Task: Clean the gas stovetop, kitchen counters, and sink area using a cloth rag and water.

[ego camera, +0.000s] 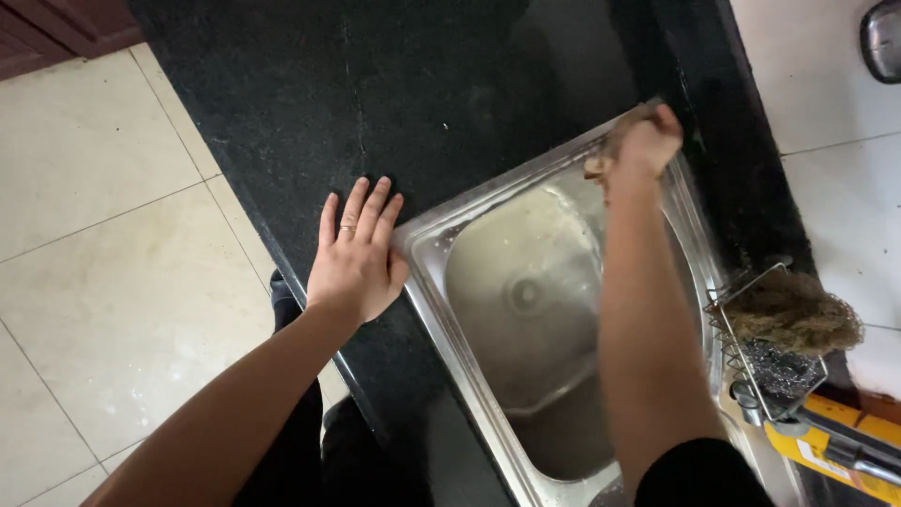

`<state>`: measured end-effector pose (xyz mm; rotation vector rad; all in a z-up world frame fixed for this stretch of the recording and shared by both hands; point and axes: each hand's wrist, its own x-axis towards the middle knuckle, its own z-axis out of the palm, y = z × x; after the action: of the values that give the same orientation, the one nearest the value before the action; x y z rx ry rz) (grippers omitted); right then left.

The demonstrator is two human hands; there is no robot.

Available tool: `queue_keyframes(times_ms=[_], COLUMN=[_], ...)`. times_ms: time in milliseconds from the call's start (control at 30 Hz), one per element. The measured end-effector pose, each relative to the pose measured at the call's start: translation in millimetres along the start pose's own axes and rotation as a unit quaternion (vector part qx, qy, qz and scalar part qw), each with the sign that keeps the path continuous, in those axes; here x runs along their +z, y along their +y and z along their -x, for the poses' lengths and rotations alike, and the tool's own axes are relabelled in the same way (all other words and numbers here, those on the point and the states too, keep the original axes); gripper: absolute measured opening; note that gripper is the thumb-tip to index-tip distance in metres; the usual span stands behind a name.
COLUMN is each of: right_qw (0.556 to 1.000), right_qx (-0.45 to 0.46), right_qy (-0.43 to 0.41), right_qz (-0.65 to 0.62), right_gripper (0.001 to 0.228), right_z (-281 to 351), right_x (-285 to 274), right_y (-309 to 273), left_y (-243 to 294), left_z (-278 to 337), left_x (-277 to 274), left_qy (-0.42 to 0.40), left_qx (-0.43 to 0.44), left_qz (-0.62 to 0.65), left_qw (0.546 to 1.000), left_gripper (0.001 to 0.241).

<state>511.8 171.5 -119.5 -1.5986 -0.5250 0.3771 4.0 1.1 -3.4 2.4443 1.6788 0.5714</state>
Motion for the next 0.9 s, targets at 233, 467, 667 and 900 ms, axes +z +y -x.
queue_keyframes(times_ms=[233,467,667,900], right_qw=[0.988,0.989,0.981,0.958], right_qx=[-0.009,-0.017,-0.051,-0.062], right_qy=[-0.064,-0.134,-0.160,-0.207], right_qz=[0.143,0.068,0.098,0.190], right_gripper=[0.042,0.037,0.043,0.039], right_z=[134.8,243.1,327.3,374.6], right_x=[67.6,72.1,69.1,57.4], right_y=[-72.8,-86.1,-130.1,-110.9], left_y=[1.1,0.8,-0.8,-5.7], left_z=[-2.1,-2.4,-5.1,-2.8], left_x=[-5.4,-5.0,-12.5,-10.1], left_qy=[-0.048,-0.090,-0.127,-0.133], left_qx=[-0.009,-0.018,-0.032,-0.042], left_qz=[-0.019,-0.006,0.054,0.094], left_qw=[0.999,0.996,0.990,0.986], left_gripper=[0.082,0.093,0.101,0.095])
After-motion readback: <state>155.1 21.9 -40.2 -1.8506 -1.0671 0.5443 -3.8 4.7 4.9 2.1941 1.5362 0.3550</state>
